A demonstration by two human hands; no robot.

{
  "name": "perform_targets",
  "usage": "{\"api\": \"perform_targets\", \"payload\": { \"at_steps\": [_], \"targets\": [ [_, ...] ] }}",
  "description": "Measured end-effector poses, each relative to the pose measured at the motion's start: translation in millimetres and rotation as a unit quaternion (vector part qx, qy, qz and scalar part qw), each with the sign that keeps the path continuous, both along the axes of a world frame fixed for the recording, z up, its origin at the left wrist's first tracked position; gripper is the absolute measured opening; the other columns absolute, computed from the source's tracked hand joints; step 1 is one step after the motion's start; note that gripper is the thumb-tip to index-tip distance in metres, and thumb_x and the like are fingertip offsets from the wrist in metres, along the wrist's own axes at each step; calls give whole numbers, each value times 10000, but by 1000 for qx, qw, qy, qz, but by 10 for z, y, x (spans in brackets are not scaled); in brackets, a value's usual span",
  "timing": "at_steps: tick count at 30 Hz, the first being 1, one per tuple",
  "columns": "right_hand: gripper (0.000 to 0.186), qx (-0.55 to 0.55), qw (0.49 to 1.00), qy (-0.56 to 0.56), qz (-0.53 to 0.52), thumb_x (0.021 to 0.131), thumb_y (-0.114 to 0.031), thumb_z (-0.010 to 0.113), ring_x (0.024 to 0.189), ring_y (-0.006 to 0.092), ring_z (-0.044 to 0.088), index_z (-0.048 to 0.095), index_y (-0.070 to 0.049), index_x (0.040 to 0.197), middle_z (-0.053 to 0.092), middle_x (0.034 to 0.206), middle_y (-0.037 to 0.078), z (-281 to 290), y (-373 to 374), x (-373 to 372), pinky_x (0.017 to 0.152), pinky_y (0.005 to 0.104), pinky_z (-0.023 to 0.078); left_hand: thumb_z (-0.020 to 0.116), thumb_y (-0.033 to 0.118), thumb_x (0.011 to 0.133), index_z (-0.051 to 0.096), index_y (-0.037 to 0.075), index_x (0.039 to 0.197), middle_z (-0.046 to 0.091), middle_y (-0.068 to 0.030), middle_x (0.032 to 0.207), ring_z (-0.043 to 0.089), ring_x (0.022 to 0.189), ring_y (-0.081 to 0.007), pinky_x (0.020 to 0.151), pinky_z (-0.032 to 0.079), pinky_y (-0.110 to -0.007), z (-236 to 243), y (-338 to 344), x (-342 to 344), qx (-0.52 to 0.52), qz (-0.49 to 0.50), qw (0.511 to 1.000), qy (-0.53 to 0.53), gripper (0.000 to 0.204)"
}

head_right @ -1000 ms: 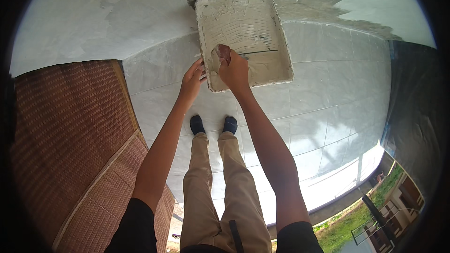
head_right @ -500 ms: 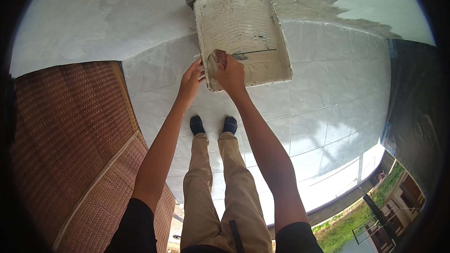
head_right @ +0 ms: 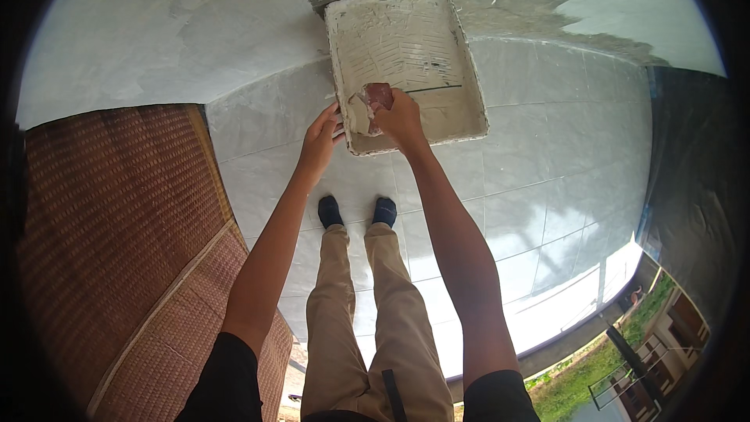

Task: The person applies putty to a wall surface with a putty knife, smoothing it to prepare for painting.

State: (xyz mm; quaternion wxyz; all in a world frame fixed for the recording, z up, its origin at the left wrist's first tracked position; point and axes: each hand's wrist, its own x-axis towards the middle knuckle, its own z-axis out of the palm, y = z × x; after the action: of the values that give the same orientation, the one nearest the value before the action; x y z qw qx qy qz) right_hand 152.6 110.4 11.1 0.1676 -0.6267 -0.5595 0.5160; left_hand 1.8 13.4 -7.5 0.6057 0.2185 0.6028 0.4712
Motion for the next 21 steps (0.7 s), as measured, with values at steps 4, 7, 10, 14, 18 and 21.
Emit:
{"api": "perform_targets", "payload": {
  "at_steps": [4, 7, 10, 14, 18, 21],
  "targets": [
    [297, -94, 990, 100, -32, 836, -76, 653, 783, 226, 679, 640, 48, 1105, 699, 925, 145, -71, 75, 88, 686, 340, 528, 418, 227, 1034, 435, 30, 1425, 501, -144, 1374, 542, 1184, -208, 984, 475, -363, -53, -17, 11, 24, 22, 999, -11, 438],
    [273, -155, 975, 151, -47, 894, -66, 621, 748, 158, 647, 620, 54, 1139, 679, 943, 91, 76, 114, 133, 653, 307, 535, 412, 227, 1037, 432, 27, 1426, 502, -141, 1372, 540, 1188, -207, 989, 470, -361, -56, -39, -10, 26, 23, 999, -11, 438],
    [285, -189, 969, 152, -52, 899, -70, 618, 753, 152, 645, 611, 51, 1157, 681, 949, 91, 215, 140, 144, 649, 308, 535, 407, 226, 1038, 428, 25, 1428, 505, -140, 1369, 539, 1193, -206, 995, 467, -361, -79, -59, -50, 32, 16, 999, -4, 439],
    [278, -99, 988, 112, -38, 887, -93, 638, 767, 166, 653, 627, 43, 1129, 688, 942, 97, 3, 118, 158, 663, 312, 531, 408, 228, 1037, 423, 21, 1431, 501, -144, 1377, 539, 1199, -208, 1008, 461, -364, -92, -15, -10, 42, 14, 999, -13, 445],
    [294, 22, 999, -43, 26, 830, -130, 672, 850, 274, 669, 652, 12, 1086, 699, 954, 161, -26, 36, 23, 756, 368, 514, 404, 230, 1034, 422, 21, 1432, 486, -152, 1396, 529, 1213, -212, 1020, 454, -372, -50, -24, -9, 37, 12, 999, -12, 450],
    [295, 36, 997, -55, 28, 799, -136, 669, 912, 353, 673, 662, -3, 1062, 698, 962, 203, 87, -17, -73, 807, 408, 505, 350, 208, 1044, 383, 31, 1460, 464, -135, 1427, 510, 1238, -230, 1069, 409, -381, -12, -40, -23, 28, -2, 1000, -8, 453]
  ]
}}
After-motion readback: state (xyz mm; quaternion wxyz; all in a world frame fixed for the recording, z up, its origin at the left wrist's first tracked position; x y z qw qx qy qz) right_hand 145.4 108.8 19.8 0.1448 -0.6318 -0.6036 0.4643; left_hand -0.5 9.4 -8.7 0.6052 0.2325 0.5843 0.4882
